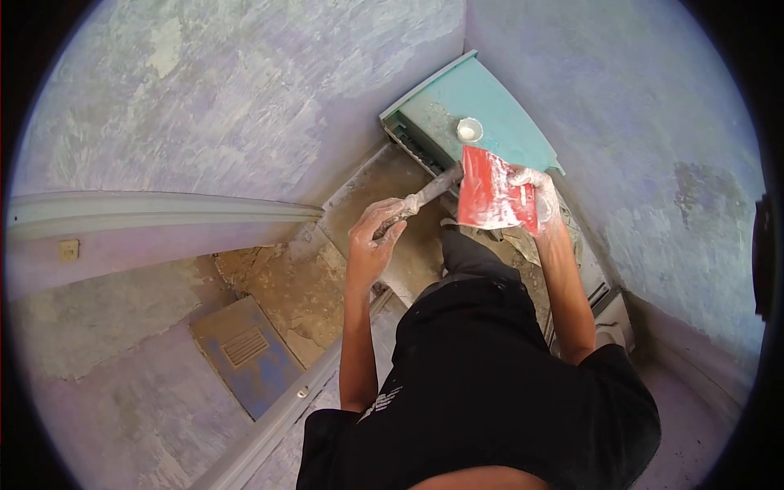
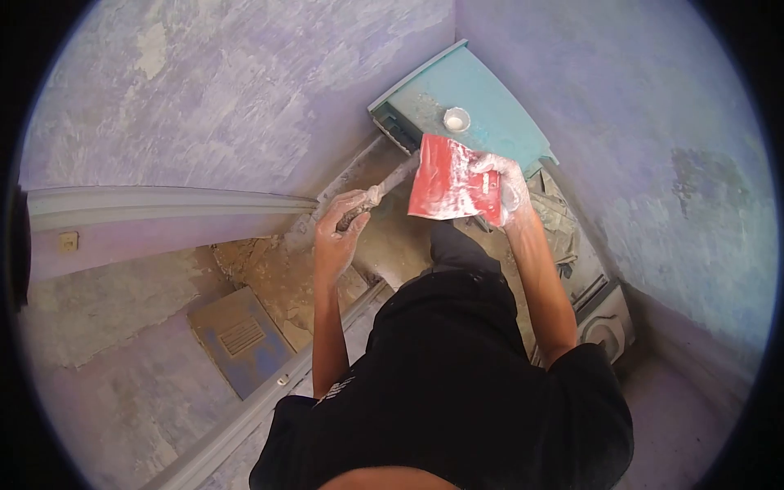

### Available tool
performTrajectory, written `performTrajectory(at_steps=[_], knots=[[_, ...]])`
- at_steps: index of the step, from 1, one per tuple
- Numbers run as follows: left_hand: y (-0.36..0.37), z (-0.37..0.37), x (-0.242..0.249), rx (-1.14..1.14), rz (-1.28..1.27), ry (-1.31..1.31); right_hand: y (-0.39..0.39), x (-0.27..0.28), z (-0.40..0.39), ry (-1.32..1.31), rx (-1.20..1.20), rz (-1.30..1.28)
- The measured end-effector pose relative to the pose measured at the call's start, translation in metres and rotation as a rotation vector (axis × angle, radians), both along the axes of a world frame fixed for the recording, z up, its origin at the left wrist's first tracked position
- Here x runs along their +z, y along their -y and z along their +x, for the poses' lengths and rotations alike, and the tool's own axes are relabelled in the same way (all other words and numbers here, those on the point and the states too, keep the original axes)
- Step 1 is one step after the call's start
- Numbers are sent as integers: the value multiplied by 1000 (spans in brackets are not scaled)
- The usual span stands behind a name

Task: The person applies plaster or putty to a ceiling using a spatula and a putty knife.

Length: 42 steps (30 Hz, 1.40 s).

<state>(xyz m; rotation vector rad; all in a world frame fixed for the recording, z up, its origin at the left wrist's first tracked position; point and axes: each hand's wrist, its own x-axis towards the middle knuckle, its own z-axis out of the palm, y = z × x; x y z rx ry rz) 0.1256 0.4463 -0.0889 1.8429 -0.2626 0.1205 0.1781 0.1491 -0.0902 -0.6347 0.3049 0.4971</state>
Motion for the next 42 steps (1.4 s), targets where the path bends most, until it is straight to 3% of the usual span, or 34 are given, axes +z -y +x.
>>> performTrajectory(at_steps=[2,4,5,7,11,14,17,20,24,25,27,30,36,38,42], knots=[[-16,18,-8,-12,350,152,-8,-12,21,-11,0,106],[-24,35,-30,26,332,82,-16,-31,45,-11,-35,119],[-30,41,-40,64,321,17,-18,-64,57,-35,-137,-70],[-38,50,-51,122,333,-50,-22,-109,80,-99,-114,-65],[-59,71,-77,282,238,-186,-43,-143,107,-208,-203,-187],[-75,89,-93,265,306,-304,-52,-192,118,-205,-197,-254],[-78,110,-102,229,240,-443,-65,-199,119,-321,-308,-261],[-71,150,-117,30,287,-403,-62,-209,115,-339,-381,-246],[-43,228,-124,-322,455,-333,-69,-231,92,-382,-714,-344],[-33,249,-132,-370,454,-328,-71,-225,85,-346,-781,-493],[-5,283,-148,-551,581,-71,-77,-227,74,-259,-915,-748],[53,327,-162,-674,712,-80,-85,-228,72,-360,-902,-866],[143,372,-234,-776,815,-29,-86,-243,86,-426,-981,-1059],[163,373,-260,-786,911,27,-88,-252,86,-453,-935,-1254],[195,376,-299,-795,967,73,-87,-260,89,-450,-905,-1223]])
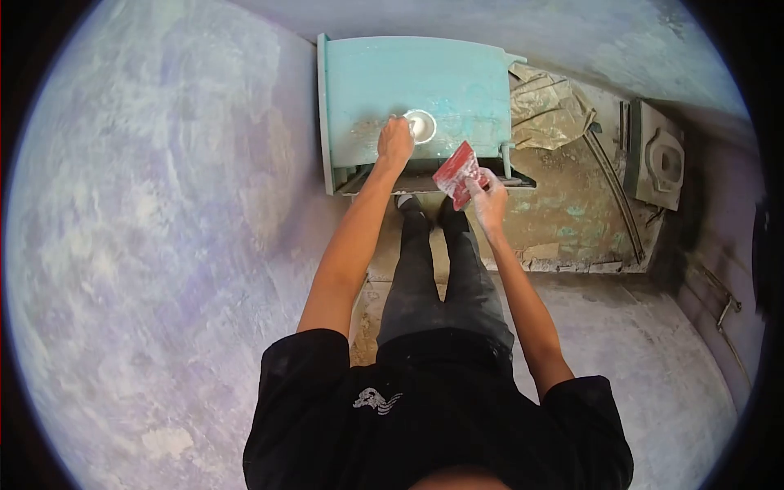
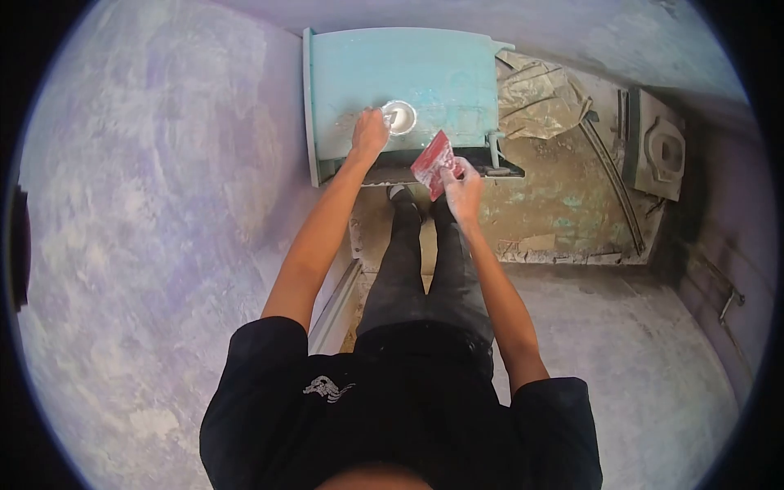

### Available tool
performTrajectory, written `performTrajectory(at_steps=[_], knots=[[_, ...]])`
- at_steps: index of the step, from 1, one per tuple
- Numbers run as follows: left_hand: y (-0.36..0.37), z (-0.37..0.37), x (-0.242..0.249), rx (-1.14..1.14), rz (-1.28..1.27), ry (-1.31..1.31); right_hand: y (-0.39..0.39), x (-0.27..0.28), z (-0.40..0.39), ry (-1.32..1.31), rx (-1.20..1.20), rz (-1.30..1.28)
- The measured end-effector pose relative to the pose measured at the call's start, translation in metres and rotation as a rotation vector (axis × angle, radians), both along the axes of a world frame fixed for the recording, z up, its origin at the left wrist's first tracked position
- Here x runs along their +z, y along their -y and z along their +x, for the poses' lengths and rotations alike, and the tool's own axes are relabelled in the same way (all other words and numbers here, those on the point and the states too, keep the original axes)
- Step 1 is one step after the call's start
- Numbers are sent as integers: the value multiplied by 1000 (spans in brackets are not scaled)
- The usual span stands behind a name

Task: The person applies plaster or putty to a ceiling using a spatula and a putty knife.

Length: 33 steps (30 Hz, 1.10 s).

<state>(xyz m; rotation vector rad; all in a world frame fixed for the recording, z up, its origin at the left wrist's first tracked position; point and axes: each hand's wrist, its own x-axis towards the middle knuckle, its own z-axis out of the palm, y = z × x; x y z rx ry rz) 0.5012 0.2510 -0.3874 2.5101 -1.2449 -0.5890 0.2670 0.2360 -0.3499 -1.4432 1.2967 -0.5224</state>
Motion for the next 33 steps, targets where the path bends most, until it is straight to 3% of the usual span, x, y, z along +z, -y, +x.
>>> performTrajectory(at_steps=[8,16,22,27,33], knots=[[7,7,-45,0,101,-55,9,-22,-7,72,-47,163],[2,24,-6,47,137,-107,51,-46,-11,23,6,127],[11,16,-21,-41,157,-9,75,-54,25,-195,110,87],[13,11,-41,-62,68,4,71,-91,65,-156,197,-55],[17,4,-49,-79,66,-17,64,-100,108,-212,219,130]])
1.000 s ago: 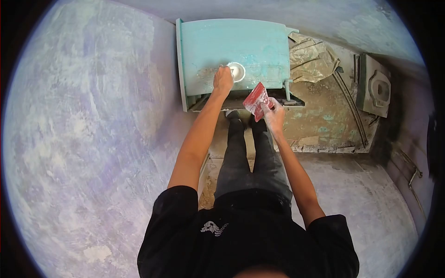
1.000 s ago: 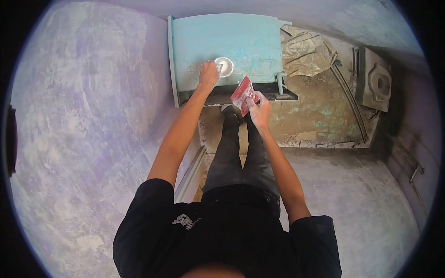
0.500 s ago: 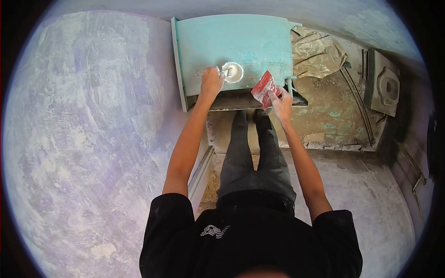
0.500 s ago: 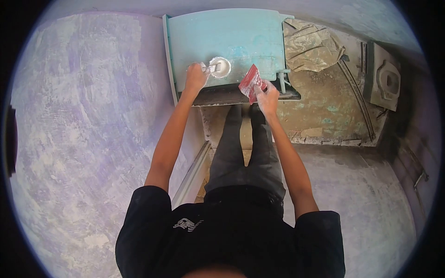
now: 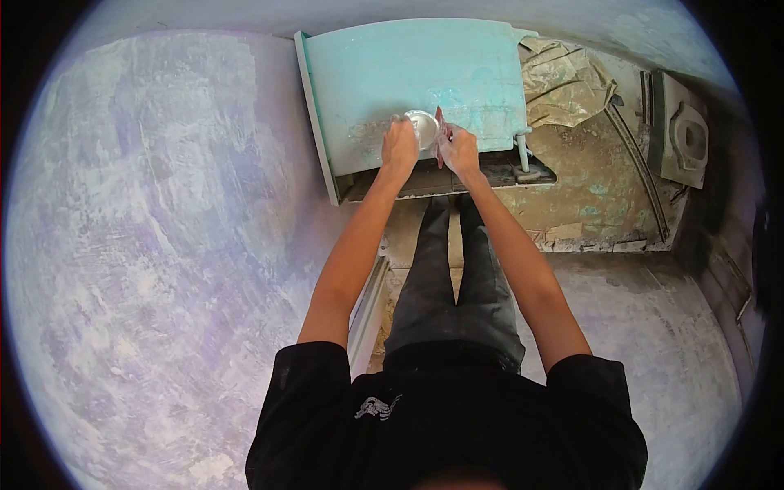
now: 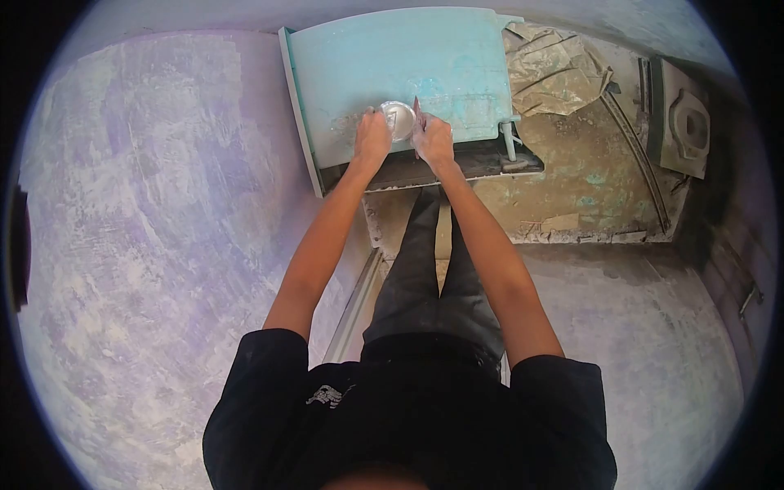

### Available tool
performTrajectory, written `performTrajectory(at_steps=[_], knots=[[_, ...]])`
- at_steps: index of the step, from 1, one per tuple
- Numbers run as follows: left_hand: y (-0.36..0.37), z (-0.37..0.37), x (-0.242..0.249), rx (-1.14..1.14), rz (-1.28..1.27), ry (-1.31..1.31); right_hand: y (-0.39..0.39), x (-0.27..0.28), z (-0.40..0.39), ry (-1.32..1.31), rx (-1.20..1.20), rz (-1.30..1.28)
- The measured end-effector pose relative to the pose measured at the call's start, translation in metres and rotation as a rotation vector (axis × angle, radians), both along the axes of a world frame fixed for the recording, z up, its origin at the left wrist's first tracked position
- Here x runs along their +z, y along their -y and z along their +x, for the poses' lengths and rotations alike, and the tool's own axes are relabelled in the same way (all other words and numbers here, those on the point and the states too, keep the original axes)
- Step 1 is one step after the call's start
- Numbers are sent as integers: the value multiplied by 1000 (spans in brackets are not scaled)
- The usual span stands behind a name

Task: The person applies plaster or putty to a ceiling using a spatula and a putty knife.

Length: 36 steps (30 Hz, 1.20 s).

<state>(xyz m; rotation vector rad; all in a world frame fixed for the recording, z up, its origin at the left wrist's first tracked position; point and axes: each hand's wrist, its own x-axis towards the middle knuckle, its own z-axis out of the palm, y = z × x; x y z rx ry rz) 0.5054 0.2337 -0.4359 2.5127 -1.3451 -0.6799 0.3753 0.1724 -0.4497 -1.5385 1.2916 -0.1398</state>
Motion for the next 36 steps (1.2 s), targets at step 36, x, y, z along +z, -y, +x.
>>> performTrajectory(at_steps=[36], knots=[[-67,94,29,211,-76,-756,-20,-5,-57,97,-268,-125]])
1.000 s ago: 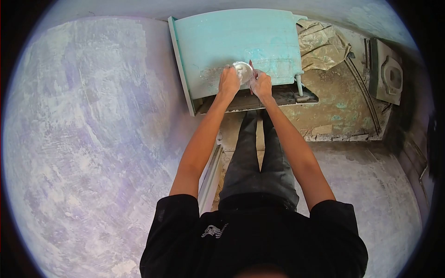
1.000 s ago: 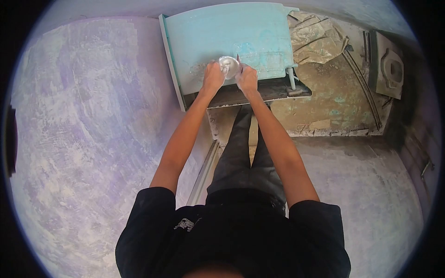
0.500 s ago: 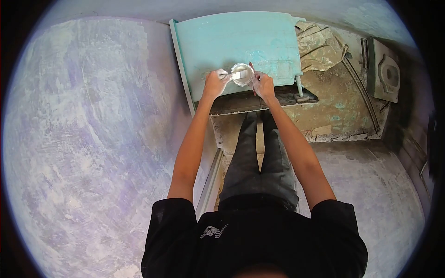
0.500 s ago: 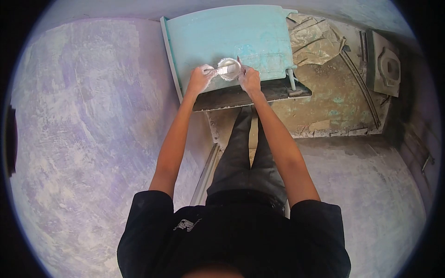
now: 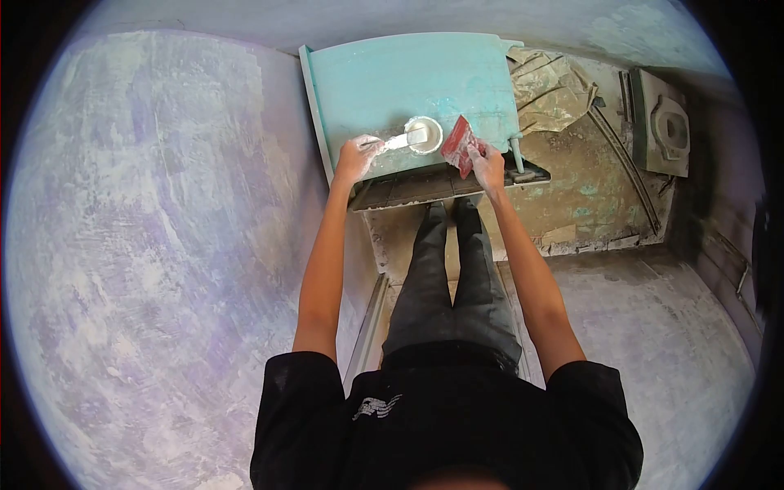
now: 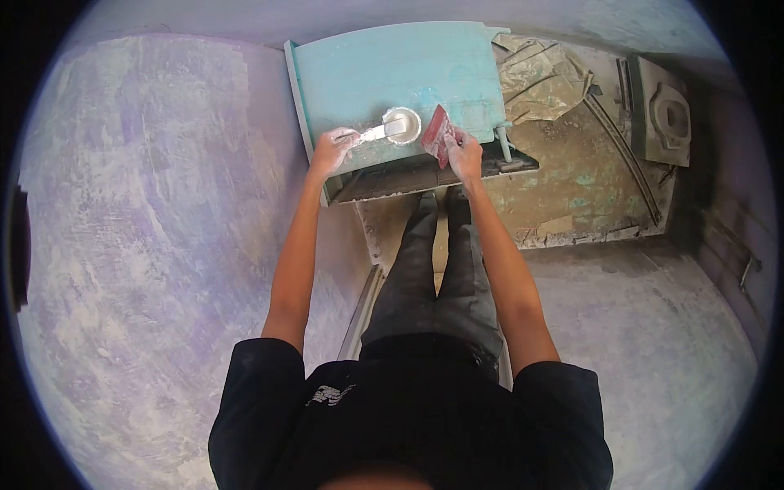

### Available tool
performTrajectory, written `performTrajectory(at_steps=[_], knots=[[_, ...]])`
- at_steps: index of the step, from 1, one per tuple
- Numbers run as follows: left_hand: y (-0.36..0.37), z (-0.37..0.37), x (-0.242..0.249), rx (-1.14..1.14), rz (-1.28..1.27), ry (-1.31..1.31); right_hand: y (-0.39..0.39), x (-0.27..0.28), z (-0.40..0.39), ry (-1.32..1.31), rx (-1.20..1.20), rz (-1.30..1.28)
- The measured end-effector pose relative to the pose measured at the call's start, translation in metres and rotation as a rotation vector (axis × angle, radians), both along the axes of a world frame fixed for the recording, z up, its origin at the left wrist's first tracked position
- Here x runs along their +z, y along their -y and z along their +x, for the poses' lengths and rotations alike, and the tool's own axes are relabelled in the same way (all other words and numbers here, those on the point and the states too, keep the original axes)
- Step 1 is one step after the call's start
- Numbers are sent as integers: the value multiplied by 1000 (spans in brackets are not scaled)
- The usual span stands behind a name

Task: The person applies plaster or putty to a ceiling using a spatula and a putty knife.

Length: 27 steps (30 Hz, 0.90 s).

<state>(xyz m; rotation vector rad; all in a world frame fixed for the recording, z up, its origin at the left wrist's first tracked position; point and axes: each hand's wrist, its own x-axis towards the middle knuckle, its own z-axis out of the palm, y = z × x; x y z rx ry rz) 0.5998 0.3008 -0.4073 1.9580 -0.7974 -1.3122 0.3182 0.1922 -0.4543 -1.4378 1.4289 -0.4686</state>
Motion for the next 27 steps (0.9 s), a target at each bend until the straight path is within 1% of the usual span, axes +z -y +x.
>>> performTrajectory(at_steps=[1,3,5,7,8,9,11,12,15,17,18,20,23,25,26,27], knots=[[-4,1,2,7,-11,-23,-1,4,-6,1,-2,-7],[-11,1,10,20,-23,-33,-3,18,-15,120,-96,205],[-18,-1,22,32,-35,-39,-9,38,-20,174,-147,237],[-24,-7,41,114,-21,-110,-14,39,-33,376,-184,333],[-27,-9,52,112,-32,-106,-17,37,-38,491,-191,374],[-30,-12,64,116,-54,-112,-18,51,-36,498,-188,362],[-36,-19,93,117,-93,-112,-27,95,-33,735,-212,528],[-38,-23,111,128,-148,-99,-29,108,-33,785,-216,553],[-49,-32,161,165,-272,-90,-36,166,-24,879,-184,550],[-56,-34,196,205,-402,-108,-36,195,-18,926,-146,521],[-60,-35,215,240,-421,-125,-36,209,-15,952,-119,502],[-68,-30,253,224,-465,-118,-36,246,-7,1008,-59,459],[-73,-26,310,222,-537,-90,-34,288,-2,1019,15,405],[-76,-25,347,179,-544,66,-37,317,-2,1026,62,371],[-76,-22,366,168,-477,87,-37,326,-1,1027,69,340],[-72,-21,385,169,-499,96,-35,336,-1,1027,75,313]])
